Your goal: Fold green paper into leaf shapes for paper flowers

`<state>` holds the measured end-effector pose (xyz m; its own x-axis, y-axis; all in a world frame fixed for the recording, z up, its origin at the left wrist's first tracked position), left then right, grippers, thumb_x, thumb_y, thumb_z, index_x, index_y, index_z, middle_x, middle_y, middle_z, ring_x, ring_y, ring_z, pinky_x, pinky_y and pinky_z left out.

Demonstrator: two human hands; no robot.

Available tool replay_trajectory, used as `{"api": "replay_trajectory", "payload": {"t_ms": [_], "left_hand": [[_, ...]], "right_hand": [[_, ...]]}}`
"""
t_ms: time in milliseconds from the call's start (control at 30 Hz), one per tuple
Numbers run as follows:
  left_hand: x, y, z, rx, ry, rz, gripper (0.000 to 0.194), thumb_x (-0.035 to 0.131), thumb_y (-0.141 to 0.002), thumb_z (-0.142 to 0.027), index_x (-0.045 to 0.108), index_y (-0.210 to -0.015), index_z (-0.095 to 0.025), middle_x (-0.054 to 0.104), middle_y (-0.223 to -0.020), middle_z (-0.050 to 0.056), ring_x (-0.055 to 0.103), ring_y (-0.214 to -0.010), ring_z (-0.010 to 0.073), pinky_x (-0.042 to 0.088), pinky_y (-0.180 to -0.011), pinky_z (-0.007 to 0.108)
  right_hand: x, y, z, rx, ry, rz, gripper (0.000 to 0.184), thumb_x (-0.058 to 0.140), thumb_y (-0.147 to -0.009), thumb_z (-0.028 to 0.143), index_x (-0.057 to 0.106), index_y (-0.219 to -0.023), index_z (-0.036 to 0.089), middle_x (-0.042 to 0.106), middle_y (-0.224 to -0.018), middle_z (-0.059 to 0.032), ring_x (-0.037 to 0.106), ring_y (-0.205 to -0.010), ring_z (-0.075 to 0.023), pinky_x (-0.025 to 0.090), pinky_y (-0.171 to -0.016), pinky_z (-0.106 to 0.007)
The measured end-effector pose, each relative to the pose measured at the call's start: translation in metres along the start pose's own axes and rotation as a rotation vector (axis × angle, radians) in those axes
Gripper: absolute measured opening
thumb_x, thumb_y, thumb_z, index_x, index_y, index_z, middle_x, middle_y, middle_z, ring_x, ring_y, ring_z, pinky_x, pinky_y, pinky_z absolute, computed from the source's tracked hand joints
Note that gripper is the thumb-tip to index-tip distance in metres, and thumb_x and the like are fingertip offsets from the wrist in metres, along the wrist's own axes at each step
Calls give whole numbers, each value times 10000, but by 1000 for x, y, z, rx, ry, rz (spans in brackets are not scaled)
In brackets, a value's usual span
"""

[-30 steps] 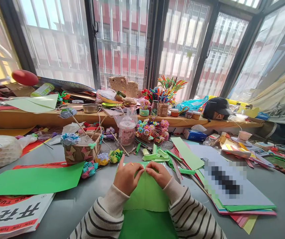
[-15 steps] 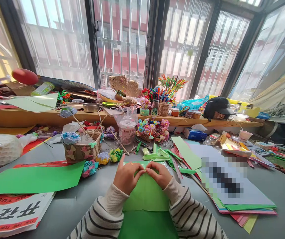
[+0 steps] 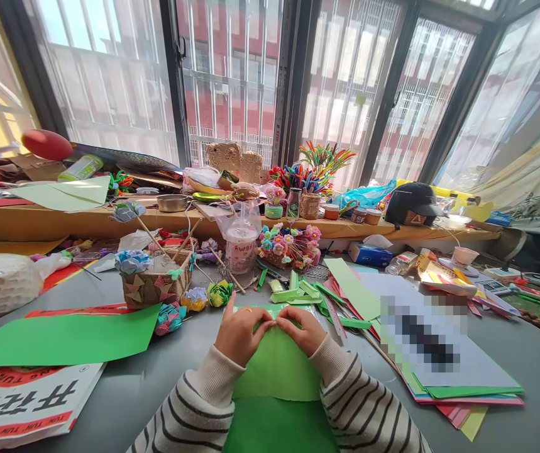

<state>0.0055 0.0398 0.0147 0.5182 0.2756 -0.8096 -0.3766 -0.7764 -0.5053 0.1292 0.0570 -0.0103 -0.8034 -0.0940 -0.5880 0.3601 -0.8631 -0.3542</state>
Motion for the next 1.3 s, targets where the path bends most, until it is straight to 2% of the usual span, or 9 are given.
{"api": "replay_trajectory", "payload": {"t_ms": [333,600,900,1300], "left_hand": [[1,-1,7,-77,165,133,166,426,-703,-337,557,-687,-236,642,-713,-48,564,-678,125,136,-918,439],[2,-1,5,-100,147,132,173,430,-701,-332,558,-664,-222,643,-686,-42,565,-663,128,106,-915,460],[0,-1,4,-108,127,124,159,438,-703,-316,551,-656,-215,644,-686,-42,560,-680,137,71,-915,480],[0,-1,3,-74,93,107,179,424,-712,-329,563,-674,-223,642,-687,-47,555,-668,133,85,-921,460]], "right_hand": [[-5,3,2,35,30,35,188,457,-703,286,577,-691,141,565,-632,-11,492,-605,-118,372,-565,-220],[-4,2,2,35,72,45,219,451,-706,308,605,-678,155,571,-587,-2,486,-564,-115,355,-513,-211],[-5,2,2,41,46,59,205,451,-711,285,608,-700,152,585,-635,-12,510,-617,-127,375,-577,-225],[-4,2,-1,71,-27,73,205,455,-703,290,599,-675,147,557,-598,0,483,-591,-117,360,-537,-210]]}}
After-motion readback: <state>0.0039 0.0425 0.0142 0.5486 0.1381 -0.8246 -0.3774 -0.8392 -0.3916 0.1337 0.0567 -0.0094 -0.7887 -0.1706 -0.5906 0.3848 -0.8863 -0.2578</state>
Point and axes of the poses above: each hand's wrist, its own y-axis away from the middle knuckle, its own x-axis out of the palm, z = x × y, the point moved 4 cm from there along -y, towards the middle knuckle
